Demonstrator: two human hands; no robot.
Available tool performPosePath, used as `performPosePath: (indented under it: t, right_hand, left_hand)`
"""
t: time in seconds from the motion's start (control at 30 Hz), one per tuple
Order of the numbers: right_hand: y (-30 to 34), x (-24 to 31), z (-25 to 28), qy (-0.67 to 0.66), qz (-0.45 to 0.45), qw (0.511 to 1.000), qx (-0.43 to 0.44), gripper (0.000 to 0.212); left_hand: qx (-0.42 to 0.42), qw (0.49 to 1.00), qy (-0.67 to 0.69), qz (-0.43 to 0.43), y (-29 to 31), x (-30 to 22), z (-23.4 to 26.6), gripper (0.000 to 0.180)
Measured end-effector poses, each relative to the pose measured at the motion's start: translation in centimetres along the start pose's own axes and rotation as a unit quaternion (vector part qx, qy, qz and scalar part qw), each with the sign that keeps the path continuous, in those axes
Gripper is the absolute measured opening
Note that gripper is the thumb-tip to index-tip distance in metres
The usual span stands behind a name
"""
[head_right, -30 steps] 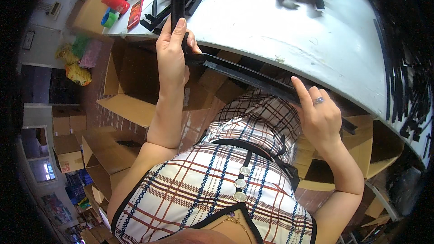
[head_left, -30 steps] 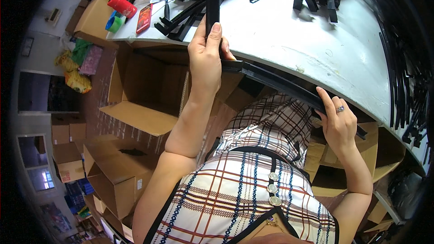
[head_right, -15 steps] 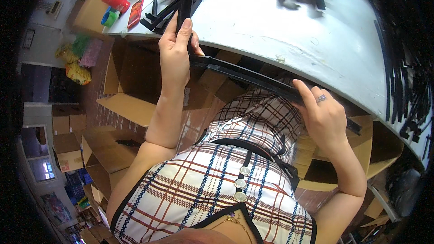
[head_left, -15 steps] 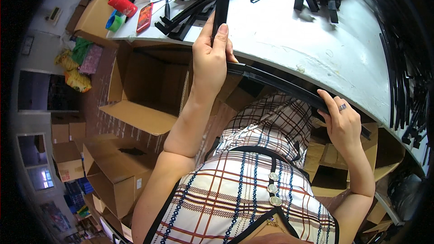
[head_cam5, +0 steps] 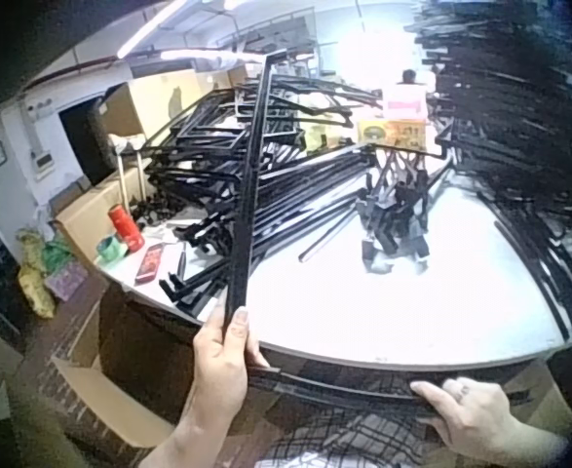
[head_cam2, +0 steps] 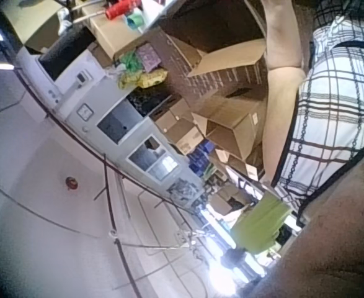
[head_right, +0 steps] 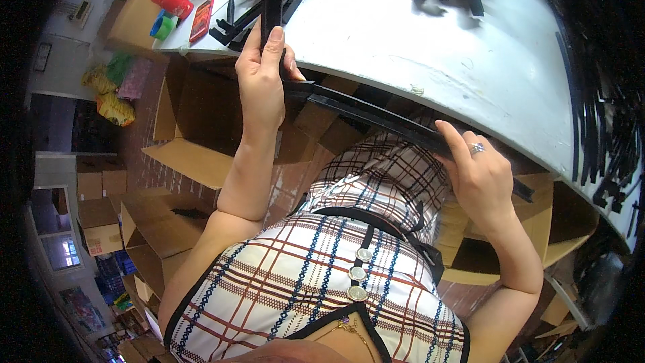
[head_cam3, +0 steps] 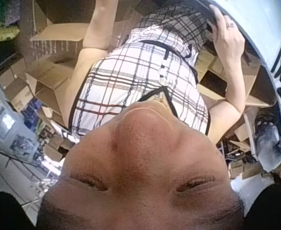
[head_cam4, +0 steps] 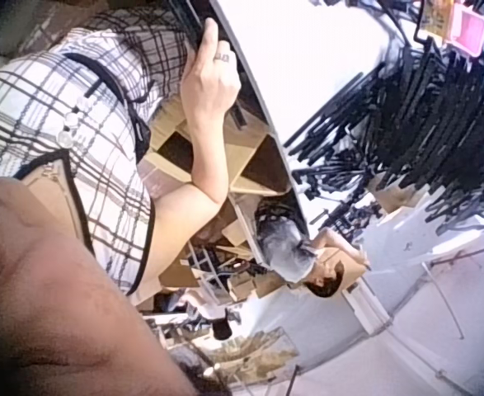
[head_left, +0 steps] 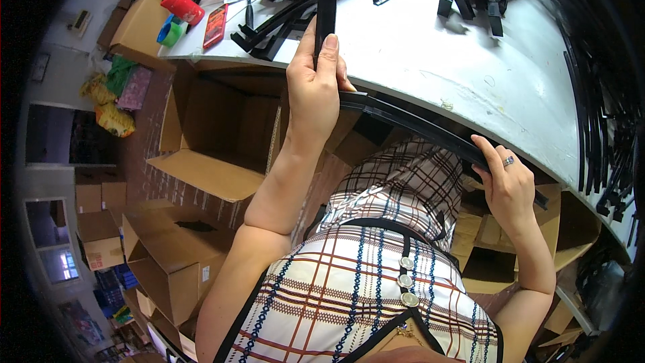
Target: Assembling black plastic frame components by hand at a workshop table.
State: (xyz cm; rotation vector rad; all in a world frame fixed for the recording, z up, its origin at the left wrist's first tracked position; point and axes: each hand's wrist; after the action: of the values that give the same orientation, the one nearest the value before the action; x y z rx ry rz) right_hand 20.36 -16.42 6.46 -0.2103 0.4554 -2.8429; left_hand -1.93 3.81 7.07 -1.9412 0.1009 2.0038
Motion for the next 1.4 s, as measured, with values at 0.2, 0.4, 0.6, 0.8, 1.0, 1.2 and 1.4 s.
performPosePath:
  t: [0.2,0.4,0.6,0.8,1.0,1.2,1.4]
  right_hand:
    - [-0.1,0.0,0.0,0.007,0.005,1.000,-0.006,0.054]
    - [-0.2,-0.4,0.8,0.009,0.015,1.000,0.019,0.049]
    - [-0.2,-0.5,2.3,0.034,0.023,0.998,0.050,0.046]
    - [-0.5,-1.3,2.6,0.021,0.034,0.997,0.058,0.046]
    - [0.1,-1.4,2.1,0.014,0.035,0.997,0.061,0.044]
    - [0.2,-1.2,2.3,0.034,0.036,0.997,0.065,0.044]
    - [0.3,-1.2,2.1,0.018,0.040,0.995,0.085,0.045]
  left_hand:
    - [-0.006,1.000,0.003,-0.002,0.1,0.2,-0.3,0.041]
    - [0.017,1.000,0.020,0.010,0.1,0.1,-0.6,0.042]
    - [0.063,0.996,-0.007,0.060,0.0,-0.5,-0.3,0.045]
    - [0.082,0.996,-0.015,0.039,-0.3,-0.9,-0.4,0.046]
    - [0.052,0.997,0.002,0.056,0.6,-0.4,-1.0,0.044]
    - [0.028,0.999,-0.025,0.037,0.9,-0.6,-1.4,0.043]
    - [0.028,0.996,-0.072,0.042,1.8,-0.5,-1.3,0.045]
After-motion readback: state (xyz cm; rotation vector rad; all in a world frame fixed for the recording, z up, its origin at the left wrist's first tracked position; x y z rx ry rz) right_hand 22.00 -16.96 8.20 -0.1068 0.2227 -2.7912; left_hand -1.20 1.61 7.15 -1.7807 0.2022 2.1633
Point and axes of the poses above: each hand's wrist, its own y-axis away from the middle knuckle, its own z-axis out of the back of the hand, x = y × z, and after that the axes turned 9 degrees about z, right-handed
